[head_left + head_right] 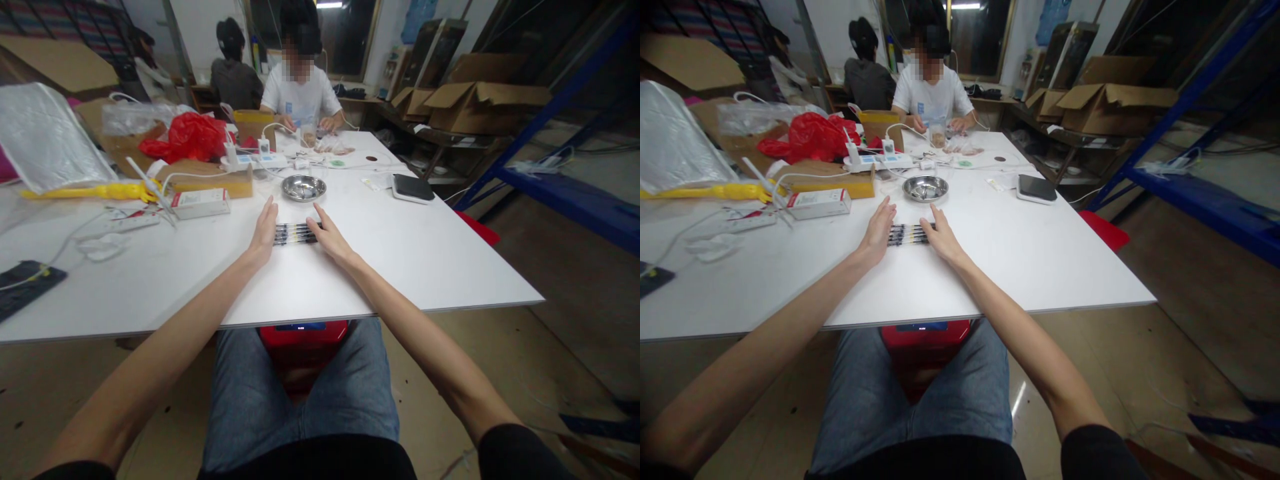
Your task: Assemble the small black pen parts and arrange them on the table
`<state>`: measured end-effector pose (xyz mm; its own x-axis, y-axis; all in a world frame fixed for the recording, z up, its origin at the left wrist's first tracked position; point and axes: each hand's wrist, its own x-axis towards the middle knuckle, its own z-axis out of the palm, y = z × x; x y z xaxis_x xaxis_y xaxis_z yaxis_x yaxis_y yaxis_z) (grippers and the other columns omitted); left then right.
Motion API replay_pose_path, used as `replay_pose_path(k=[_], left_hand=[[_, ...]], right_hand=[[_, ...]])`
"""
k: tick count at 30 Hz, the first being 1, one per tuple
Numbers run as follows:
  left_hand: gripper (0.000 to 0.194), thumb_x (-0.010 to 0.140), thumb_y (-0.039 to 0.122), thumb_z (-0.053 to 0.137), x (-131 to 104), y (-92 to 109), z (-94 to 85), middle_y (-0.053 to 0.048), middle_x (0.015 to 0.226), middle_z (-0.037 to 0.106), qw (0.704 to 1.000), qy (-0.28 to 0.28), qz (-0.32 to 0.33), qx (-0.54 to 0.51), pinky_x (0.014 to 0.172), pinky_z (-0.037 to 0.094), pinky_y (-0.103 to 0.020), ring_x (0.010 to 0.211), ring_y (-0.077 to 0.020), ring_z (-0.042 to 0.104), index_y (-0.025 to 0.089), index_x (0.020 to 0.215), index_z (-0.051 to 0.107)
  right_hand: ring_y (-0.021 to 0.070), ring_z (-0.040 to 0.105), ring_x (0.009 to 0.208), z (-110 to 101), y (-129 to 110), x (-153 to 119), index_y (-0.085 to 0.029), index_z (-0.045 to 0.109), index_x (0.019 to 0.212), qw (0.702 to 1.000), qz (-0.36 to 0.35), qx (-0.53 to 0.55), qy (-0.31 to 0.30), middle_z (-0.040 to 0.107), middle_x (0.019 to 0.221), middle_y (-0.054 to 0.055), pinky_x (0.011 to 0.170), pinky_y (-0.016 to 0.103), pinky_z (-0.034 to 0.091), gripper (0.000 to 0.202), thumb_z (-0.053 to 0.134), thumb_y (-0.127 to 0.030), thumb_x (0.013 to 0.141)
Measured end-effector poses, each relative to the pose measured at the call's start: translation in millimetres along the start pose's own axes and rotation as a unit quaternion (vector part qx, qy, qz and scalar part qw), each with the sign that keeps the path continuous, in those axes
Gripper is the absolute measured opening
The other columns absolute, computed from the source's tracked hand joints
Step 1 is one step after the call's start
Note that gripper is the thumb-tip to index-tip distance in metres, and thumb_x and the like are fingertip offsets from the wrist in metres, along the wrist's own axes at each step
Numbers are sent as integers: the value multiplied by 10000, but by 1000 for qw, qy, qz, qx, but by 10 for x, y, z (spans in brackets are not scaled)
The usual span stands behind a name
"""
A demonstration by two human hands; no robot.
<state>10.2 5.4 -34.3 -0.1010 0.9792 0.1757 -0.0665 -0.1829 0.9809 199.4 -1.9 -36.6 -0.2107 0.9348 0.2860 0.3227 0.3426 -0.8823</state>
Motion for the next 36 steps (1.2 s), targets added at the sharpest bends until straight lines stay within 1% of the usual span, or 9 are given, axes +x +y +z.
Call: replay_pose_path(k=[4,7,13,17,20,24,30,33,36], left_hand=[[661,978,593,529,0,-4,-1,-25,1698,298,1000,-15,8,7,1302,169,-493,1570,-254,274,352,1579,399],[672,989,615,492,22,-28,-20,-30,1700,294,999,-30,16,28,1293,180,-527,1571,-264,271,362,1597,361],[698,994,644,437,65,-77,-68,-11,1716,245,998,-40,-4,39,1282,209,-550,1585,-264,227,407,1626,262],[702,982,640,465,40,-48,-13,-15,1710,264,998,-37,14,45,1292,170,-561,1589,-269,217,387,1617,305],[682,977,609,493,8,-8,35,-18,1699,294,999,-32,23,33,1299,157,-553,1583,-267,238,371,1601,352],[688,1001,587,441,-10,24,46,-42,1700,290,999,-29,2,20,1289,176,-555,1580,-260,247,344,1627,292],[739,989,657,399,59,-11,51,-34,1706,276,999,-22,16,20,1294,194,-512,1578,-245,253,352,1643,241],[721,1000,609,406,93,-30,73,-41,1702,286,1000,-11,9,9,1294,204,-494,1564,-226,290,338,1645,233],[674,1006,555,425,82,-39,93,-51,1680,339,1000,5,8,-1,1288,231,-469,1524,-210,374,326,1626,288]], right_hand=[[254,356,1531,0,-12,-3,-219,399,1589,1000,10,19,18,385,1654,84,1297,459,221,813,536,-677,931],[269,355,1531,3,1,0,-224,405,1583,999,9,19,27,384,1652,91,1279,497,263,749,531,-616,957],[274,274,1569,-7,88,34,-242,372,1591,999,1,-9,54,350,1669,74,1297,540,196,700,492,-580,990],[283,193,1595,1,136,72,-236,339,1602,997,-6,-31,70,301,1691,71,1308,550,140,721,485,-591,991],[282,195,1596,4,153,77,-237,320,1609,998,-6,-34,55,284,1698,77,1305,551,150,741,495,-593,984],[282,189,1599,-6,180,67,-223,266,1631,999,12,-16,46,230,1714,101,1282,562,215,792,460,-638,985],[279,213,1594,-14,173,30,-271,271,1633,997,-5,-51,59,214,1718,92,1276,549,244,790,421,-691,981],[282,261,1577,-10,112,-25,-250,305,1625,995,-16,-69,65,226,1712,124,1267,540,274,748,440,-633,998],[275,334,1546,-1,54,-75,-230,386,1591,994,-26,-76,77,284,1688,144,1260,523,297,665,474,-537,1008]])
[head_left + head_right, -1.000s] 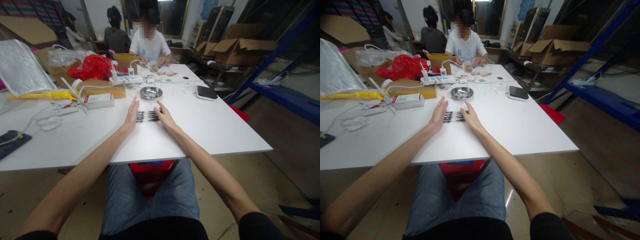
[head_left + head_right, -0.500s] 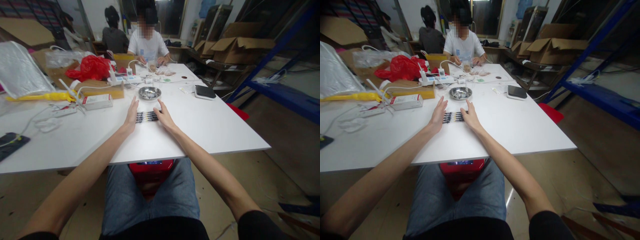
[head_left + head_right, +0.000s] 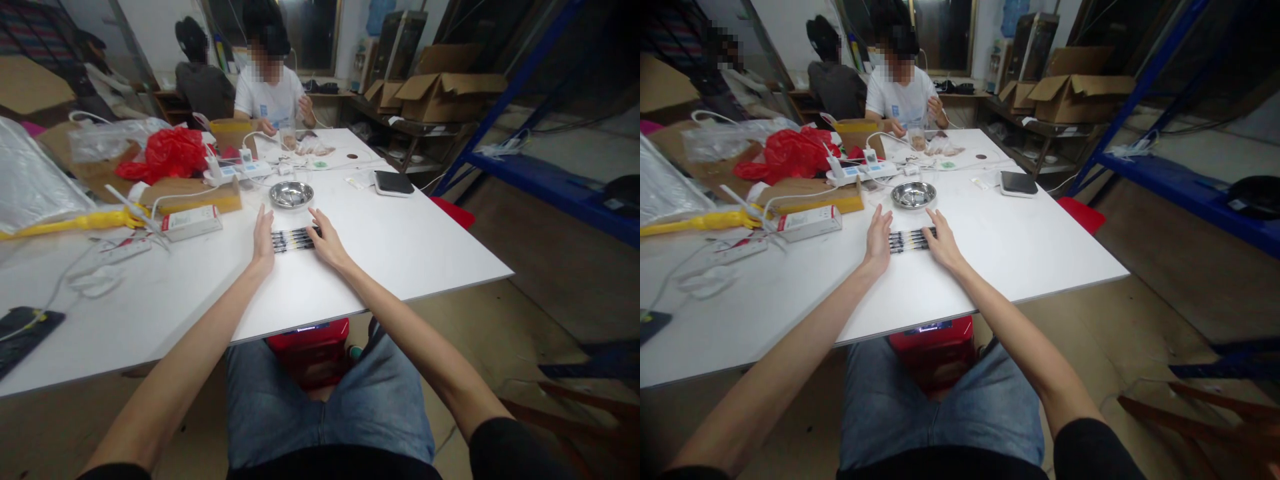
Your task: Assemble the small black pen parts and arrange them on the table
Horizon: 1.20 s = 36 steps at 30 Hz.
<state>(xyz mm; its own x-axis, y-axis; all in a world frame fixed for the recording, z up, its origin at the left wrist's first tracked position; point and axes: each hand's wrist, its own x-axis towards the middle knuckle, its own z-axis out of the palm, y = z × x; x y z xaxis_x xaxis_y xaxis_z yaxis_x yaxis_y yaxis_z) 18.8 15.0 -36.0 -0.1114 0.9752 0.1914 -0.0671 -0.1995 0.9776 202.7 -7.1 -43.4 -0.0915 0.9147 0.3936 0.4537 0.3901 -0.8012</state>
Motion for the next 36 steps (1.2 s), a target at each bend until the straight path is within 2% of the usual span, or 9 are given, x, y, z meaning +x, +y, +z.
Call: replay_pose_path(k=[5,8,13,17,19,22,29,32,36], left_hand=[[615,1011,579,416,-89,27,27,-77,1606,463,1000,10,15,21,1266,286,-472,1481,-236,441,291,1554,417],[588,1017,570,421,-128,48,52,-89,1587,482,999,13,30,28,1262,300,-451,1469,-237,453,268,1521,451],[603,1032,628,348,-148,25,71,-110,1519,534,995,36,58,78,1246,324,-405,1448,-232,463,247,1484,471],[632,1014,672,357,-151,0,58,-124,1461,571,992,59,68,87,1207,367,-414,1389,-243,525,249,1465,484],[631,1004,686,361,-149,-7,50,-130,1441,581,993,67,62,75,1149,430,-430,1323,-252,587,266,1458,488],[623,996,697,356,-150,-13,40,-141,1419,589,993,103,45,47,1050,502,-420,1249,-253,646,284,1444,485],[557,993,674,371,-181,9,43,-141,1318,634,986,165,16,-13,959,543,-366,1149,-225,699,261,1344,497],[525,998,667,348,-179,7,43,-131,1272,649,984,176,17,-17,945,551,-363,1124,-220,707,267,1303,498],[490,1002,641,356,-154,-25,39,-136,1245,648,984,175,15,-24,924,554,-366,1098,-222,708,253,1272,486]], right_hand=[[263,430,1486,-4,-30,-38,-213,482,1532,1000,3,-13,13,339,1660,156,1248,501,321,575,527,-363,979],[254,445,1475,-15,-38,-45,-178,504,1514,1000,4,-18,18,355,1649,170,1246,475,330,565,521,-294,962],[239,407,1505,-19,-88,-37,-146,549,1481,999,9,-44,3,388,1635,172,1272,444,291,543,500,-245,949],[226,402,1510,13,-79,-25,-202,573,1464,999,2,-42,-3,424,1625,126,1282,468,270,518,470,-260,960],[218,401,1510,30,-35,-22,-231,567,1465,1000,2,-26,8,435,1622,99,1277,483,280,513,437,-280,972],[203,392,1514,49,46,-22,-209,515,1496,999,18,14,41,434,1620,101,1272,486,286,544,342,-281,985],[229,494,1432,42,63,-44,-177,308,1587,991,54,99,69,359,1655,131,1216,467,377,674,320,-247,916],[229,514,1401,36,27,-44,-161,312,1558,986,68,124,93,379,1630,151,1202,455,394,706,351,-206,855],[250,560,1304,37,24,-31,-176,381,1476,981,80,124,127,482,1513,169,1170,503,415,677,388,-187,800]])
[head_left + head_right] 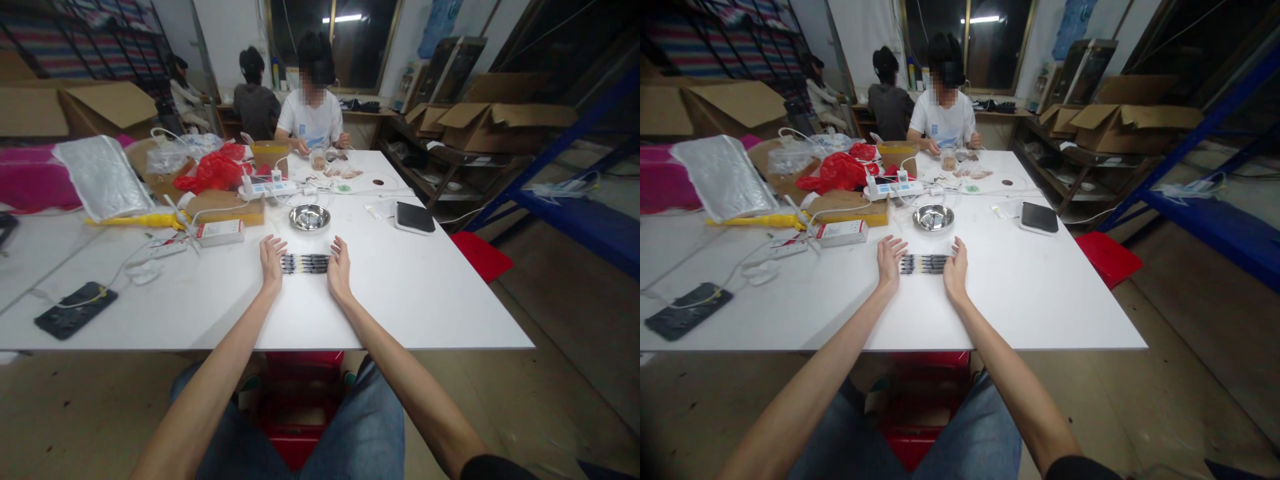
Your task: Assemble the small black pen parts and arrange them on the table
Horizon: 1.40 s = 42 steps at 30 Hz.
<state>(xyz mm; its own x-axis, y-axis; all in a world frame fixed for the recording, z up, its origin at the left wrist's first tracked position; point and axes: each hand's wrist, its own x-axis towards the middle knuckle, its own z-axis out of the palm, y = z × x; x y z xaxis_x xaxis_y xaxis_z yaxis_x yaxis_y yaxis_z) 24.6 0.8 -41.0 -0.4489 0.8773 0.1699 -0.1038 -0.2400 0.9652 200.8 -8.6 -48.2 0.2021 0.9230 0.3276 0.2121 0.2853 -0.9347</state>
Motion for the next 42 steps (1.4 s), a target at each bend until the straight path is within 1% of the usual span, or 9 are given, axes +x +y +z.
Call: replay_pose_path(k=[3,8,14,19,25,28,32,36,42], left_hand=[[457,1012,614,361,15,-42,10,-131,1218,649,1000,6,4,14,935,542,-365,1085,-214,700,242,1243,490],[414,1031,541,377,18,-126,17,-127,1182,650,999,32,27,4,1058,478,-369,1123,-191,667,200,1222,515],[332,1058,450,368,11,-154,22,-111,1241,639,999,24,36,-3,1123,436,-360,1196,-173,633,219,1241,521],[320,1060,400,365,-47,-114,3,-122,1286,625,997,9,59,46,1143,419,-371,1218,-188,609,204,1248,534],[311,1005,271,411,-161,-90,-186,-123,1314,614,994,-13,74,81,1166,415,-408,1243,-208,597,201,1279,542],[506,850,69,433,-215,-86,-257,-116,1373,590,991,-61,80,87,1175,422,-427,1275,-216,598,204,1327,533],[736,661,-59,424,-312,-34,-284,-105,1432,546,970,-105,152,159,1226,366,-455,1366,-239,527,210,1336,544],[639,626,-92,441,-380,51,-282,-95,1246,587,950,-86,188,233,1147,442,-461,1262,-256,568,207,1171,588],[474,638,-96,445,-388,109,-318,-46,1048,560,959,2,141,244,888,542,-360,860,-169,624,205,990,545]], right_hand=[[263,556,1272,3,35,19,-204,408,1427,999,1,-6,43,519,1435,157,1150,534,419,641,401,-192,787],[237,586,1199,20,94,32,-210,432,1382,992,1,13,126,536,1344,136,1089,466,475,602,403,-179,782],[225,651,1111,16,68,18,-235,444,1388,997,14,37,71,554,1378,124,1032,451,516,629,417,-158,765],[238,624,1187,-11,12,13,-195,613,1213,998,-22,53,15,646,1315,117,1089,448,473,522,447,-163,719],[199,659,1020,-75,-30,-42,-186,611,1049,984,49,115,124,682,1181,105,997,411,519,432,396,-143,676],[202,632,1052,-87,-81,-114,-183,623,1045,996,17,65,63,653,1195,108,972,374,519,474,401,-100,634],[229,568,1130,-80,-169,-188,-187,682,1063,997,-50,-57,16,581,1214,107,996,381,485,477,442,-50,675],[261,514,1131,-46,-221,-204,-201,733,1016,980,-95,-176,-22,589,1124,93,1056,419,422,249,603,-124,818],[274,478,1070,-14,-259,-215,-224,771,886,950,-98,-279,-101,611,1066,87,958,414,409,39,736,-237,876]])
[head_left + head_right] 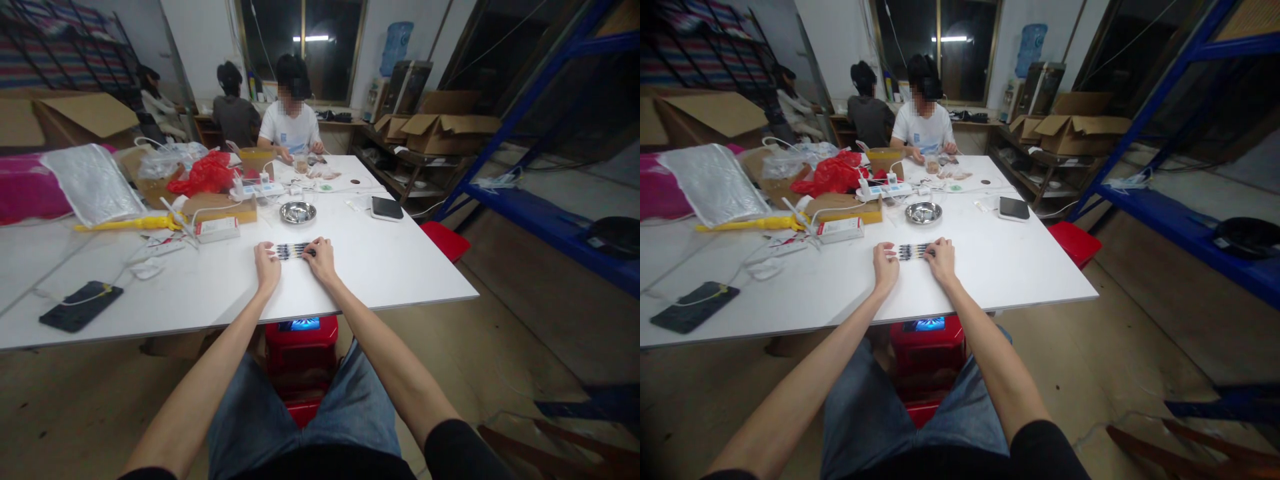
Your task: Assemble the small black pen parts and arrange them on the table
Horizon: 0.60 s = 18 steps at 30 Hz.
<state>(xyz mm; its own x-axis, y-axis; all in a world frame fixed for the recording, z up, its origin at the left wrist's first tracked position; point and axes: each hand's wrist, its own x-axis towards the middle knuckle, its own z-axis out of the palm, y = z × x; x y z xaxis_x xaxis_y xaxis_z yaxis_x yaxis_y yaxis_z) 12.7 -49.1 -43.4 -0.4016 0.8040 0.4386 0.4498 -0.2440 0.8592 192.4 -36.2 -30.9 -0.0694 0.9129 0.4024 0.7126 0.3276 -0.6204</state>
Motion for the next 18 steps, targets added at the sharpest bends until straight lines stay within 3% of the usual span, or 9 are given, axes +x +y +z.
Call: replay_pose_path(k=[8,13,18], left_hand=[[397,710,-18,406,-36,95,-67,-63,1188,567,990,61,-73,-104,551,566,-206,797,-114,674,192,1023,529],[384,711,29,420,-66,168,-84,-81,1247,543,987,52,-87,-125,498,581,-205,852,-138,697,191,1041,530],[428,691,28,429,-76,184,-79,-86,1253,537,988,57,-78,-119,571,608,-201,947,-151,674,206,1067,528]], right_hand=[[255,477,1040,2,-14,7,-222,767,902,999,-12,-36,-26,627,1028,70,901,376,384,55,714,-209,906],[258,478,1023,16,-4,27,-216,754,868,999,-10,-17,-35,638,995,73,889,378,387,60,709,-198,904],[256,499,981,18,17,36,-214,735,814,999,-10,17,-38,663,936,67,888,381,398,92,705,-167,887]])
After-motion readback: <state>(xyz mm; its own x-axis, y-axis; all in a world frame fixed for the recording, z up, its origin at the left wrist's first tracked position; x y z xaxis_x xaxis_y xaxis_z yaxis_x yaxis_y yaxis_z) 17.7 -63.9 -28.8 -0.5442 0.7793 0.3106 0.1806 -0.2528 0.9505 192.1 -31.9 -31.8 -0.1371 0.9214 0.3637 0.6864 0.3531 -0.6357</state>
